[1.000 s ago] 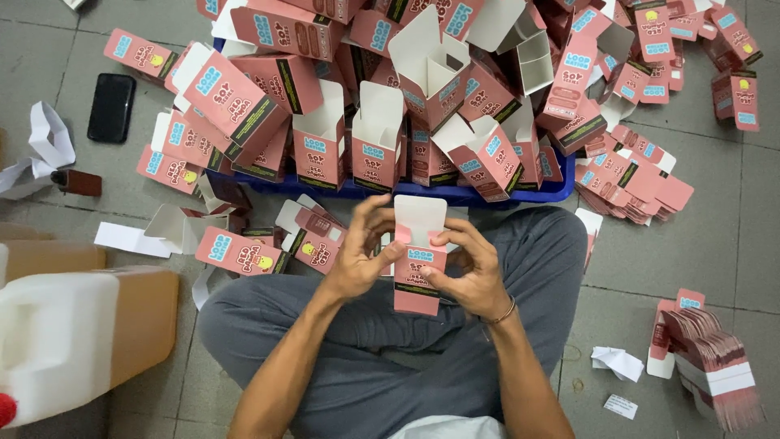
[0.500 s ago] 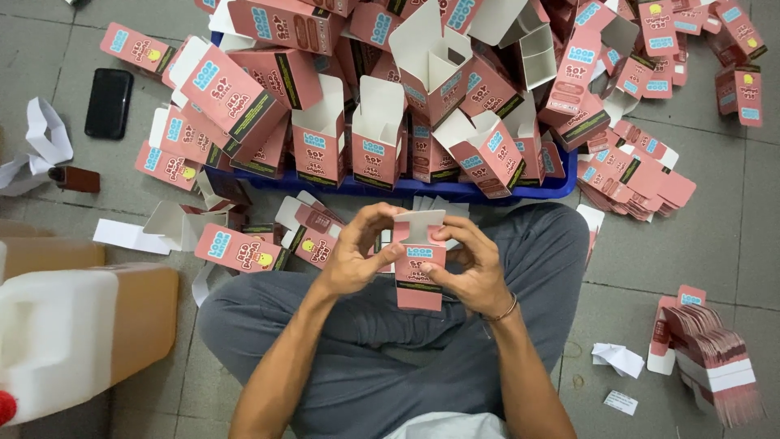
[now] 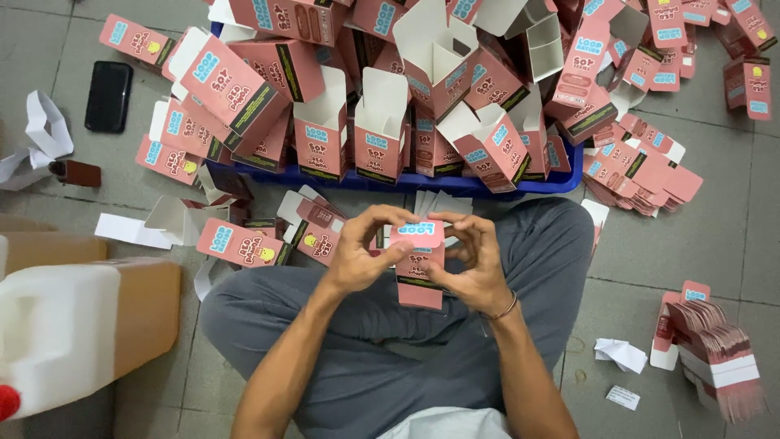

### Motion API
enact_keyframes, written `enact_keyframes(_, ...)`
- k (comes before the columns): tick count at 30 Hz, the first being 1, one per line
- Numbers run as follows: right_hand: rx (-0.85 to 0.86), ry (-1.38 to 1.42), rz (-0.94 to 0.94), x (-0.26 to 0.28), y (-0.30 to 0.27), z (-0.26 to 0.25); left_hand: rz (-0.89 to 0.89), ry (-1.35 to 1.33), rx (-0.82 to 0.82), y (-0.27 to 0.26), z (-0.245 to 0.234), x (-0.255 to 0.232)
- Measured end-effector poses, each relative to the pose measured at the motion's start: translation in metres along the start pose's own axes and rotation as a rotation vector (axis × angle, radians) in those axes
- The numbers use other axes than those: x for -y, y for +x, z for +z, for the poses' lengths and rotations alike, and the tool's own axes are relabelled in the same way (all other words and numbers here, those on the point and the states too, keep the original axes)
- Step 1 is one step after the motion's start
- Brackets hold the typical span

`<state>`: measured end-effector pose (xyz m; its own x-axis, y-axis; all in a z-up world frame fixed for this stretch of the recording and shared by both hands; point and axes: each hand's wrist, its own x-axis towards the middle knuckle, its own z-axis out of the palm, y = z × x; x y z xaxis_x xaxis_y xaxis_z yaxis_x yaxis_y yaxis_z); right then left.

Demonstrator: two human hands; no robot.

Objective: Folding flat cardboard sheets into small boxes and placing them into a pile.

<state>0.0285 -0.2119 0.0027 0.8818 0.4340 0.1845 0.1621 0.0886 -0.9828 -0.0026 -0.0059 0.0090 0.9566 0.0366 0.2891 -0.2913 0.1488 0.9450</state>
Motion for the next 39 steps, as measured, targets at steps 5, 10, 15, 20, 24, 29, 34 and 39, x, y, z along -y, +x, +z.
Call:
enact_keyframes(5,0.005,-0.044,-0.018,0.008,0.002,0.004,0.048,0.121,0.026,0.007,-0.001,-0.014)
enact_keyframes(10,0.003,-0.057,-0.023,0.011,0.002,0.009,0.111,0.18,-0.016,0.006,-0.002,-0.01)
enact_keyframes(15,0.036,-0.089,-0.082,0.012,0.005,0.007,0.125,0.162,-0.019,0.006,-0.001,-0.008)
enact_keyframes(20,0.004,-0.088,-0.092,0.016,0.005,0.01,0.136,0.139,0.01,0.008,-0.002,-0.01)
enact_keyframes(24,-0.034,-0.095,-0.105,0.015,0.004,0.013,0.172,0.183,0.029,0.012,0.002,-0.021)
enact_keyframes(29,-0.085,-0.091,-0.079,0.01,0.002,0.014,0.248,0.233,0.01,0.014,0.011,-0.018)
enact_keyframes(34,-0.117,-0.077,-0.077,0.001,-0.001,0.012,0.264,0.223,0.007,0.014,0.013,-0.012)
enact_keyframes(39,-0.137,-0.068,-0.084,-0.008,-0.002,0.009,0.227,0.175,0.035,0.012,0.016,-0.01)
